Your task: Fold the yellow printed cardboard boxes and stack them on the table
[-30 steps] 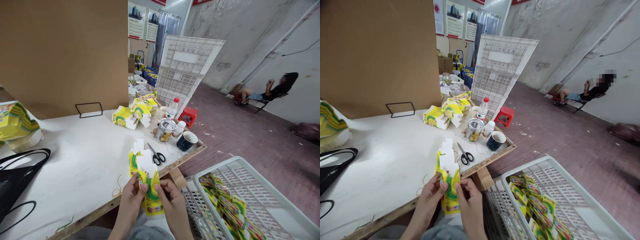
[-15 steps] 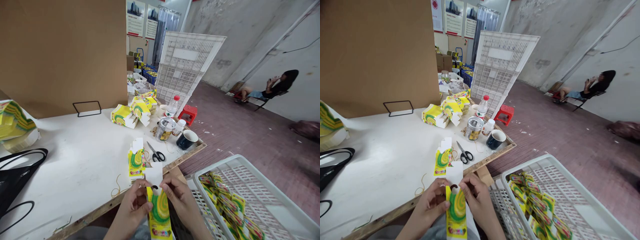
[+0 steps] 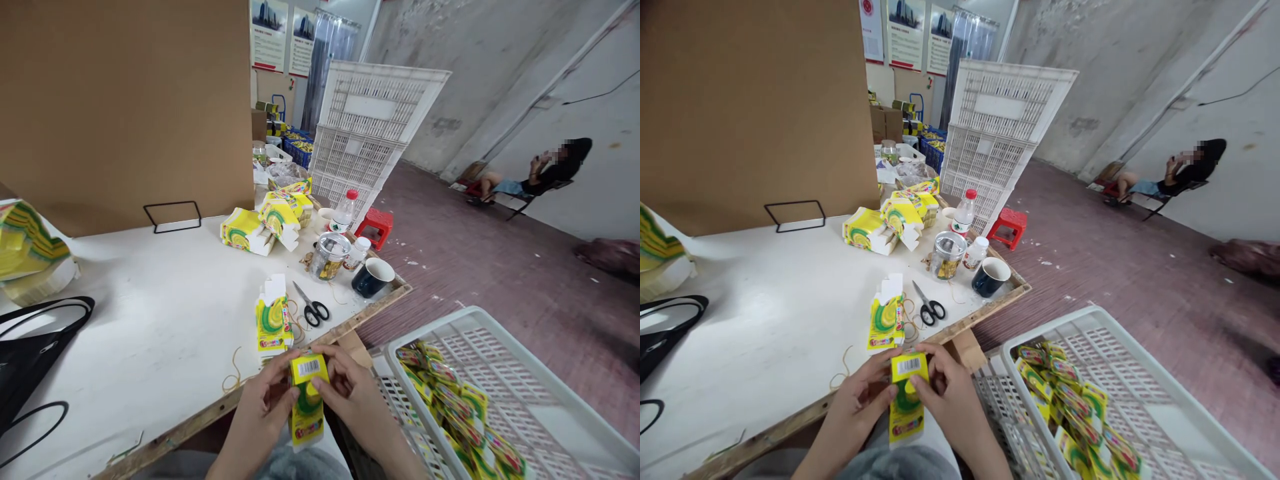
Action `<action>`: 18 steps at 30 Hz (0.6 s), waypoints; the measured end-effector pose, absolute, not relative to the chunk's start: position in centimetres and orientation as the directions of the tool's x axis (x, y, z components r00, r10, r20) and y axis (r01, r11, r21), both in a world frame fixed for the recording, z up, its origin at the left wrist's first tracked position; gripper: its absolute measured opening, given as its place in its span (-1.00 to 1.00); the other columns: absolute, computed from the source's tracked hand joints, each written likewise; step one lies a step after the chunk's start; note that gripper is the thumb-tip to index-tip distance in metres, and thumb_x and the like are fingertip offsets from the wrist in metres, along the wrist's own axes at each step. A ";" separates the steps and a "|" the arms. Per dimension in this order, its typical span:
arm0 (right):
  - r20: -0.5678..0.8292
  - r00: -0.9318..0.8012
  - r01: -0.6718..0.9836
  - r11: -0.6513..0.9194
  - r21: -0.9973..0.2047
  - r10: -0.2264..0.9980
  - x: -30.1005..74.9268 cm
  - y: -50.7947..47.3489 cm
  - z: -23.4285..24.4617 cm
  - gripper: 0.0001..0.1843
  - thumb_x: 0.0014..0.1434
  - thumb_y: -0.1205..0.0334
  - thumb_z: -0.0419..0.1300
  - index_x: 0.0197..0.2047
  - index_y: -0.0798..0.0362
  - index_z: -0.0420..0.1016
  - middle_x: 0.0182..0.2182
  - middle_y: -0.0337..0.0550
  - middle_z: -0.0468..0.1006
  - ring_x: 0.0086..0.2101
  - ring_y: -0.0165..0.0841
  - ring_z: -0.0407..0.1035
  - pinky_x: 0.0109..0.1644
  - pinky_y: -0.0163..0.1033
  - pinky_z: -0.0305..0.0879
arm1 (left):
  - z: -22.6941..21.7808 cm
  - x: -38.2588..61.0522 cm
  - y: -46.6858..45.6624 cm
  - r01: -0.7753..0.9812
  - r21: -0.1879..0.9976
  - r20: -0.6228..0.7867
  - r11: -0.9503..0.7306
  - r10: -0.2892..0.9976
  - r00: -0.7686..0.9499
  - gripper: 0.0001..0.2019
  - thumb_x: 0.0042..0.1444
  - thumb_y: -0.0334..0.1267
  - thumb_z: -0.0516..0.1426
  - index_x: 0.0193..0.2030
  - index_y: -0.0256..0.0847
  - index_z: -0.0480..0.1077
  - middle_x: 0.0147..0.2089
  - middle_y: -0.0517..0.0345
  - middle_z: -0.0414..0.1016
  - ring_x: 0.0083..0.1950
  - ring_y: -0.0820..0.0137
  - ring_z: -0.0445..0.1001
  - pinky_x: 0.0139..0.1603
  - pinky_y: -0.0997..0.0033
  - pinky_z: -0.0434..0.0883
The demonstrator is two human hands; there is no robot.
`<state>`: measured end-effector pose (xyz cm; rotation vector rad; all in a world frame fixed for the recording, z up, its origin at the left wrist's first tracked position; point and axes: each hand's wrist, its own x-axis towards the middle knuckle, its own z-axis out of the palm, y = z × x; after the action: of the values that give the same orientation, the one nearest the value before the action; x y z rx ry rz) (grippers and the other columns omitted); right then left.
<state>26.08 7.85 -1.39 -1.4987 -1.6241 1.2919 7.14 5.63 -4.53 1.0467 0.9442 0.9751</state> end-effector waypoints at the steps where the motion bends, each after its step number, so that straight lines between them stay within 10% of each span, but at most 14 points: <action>1: -0.205 -0.200 0.422 -0.105 -0.901 0.958 25.8 7.9 -1.5 -0.47 0.20 0.03 0.16 0.15 0.16 0.38 -0.47 -0.26 0.26 -0.48 -0.50 0.16 -0.41 -0.43 0.10 | -4.5 7.1 5.5 -0.164 0.966 -0.143 0.198 0.944 0.296 -0.53 0.27 -0.14 0.14 0.30 -0.14 0.28 0.31 -0.09 0.34 0.28 0.21 0.37 0.27 0.25 0.33; 13: -0.201 -0.191 0.524 -0.073 -0.848 0.961 24.4 8.0 -1.0 -0.55 0.15 0.23 0.10 0.12 0.10 0.26 -0.48 -0.30 0.36 -0.47 -0.47 0.25 -0.36 -0.42 0.16 | -3.6 7.1 5.8 -0.322 0.911 -0.167 0.256 0.946 0.278 -0.45 0.19 -0.14 0.22 0.31 -0.14 0.29 0.14 -0.09 0.52 0.11 0.21 0.51 0.10 0.30 0.43; 18: -0.101 -0.180 0.483 -0.002 -0.875 0.978 24.8 8.1 -1.4 -0.57 0.22 0.02 0.15 0.06 0.10 0.40 -0.38 -0.17 0.42 -0.40 -0.42 0.29 -0.31 -0.35 0.23 | -3.4 7.2 5.8 -0.324 0.902 -0.220 0.285 0.950 0.224 -0.51 0.13 -0.13 0.27 0.17 -0.24 0.38 0.03 -0.11 0.57 -0.15 0.28 0.58 -0.15 0.39 0.48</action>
<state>24.76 8.11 -1.40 -1.5143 -1.7107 1.1211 7.18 5.81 -3.41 0.8430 0.9302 1.0403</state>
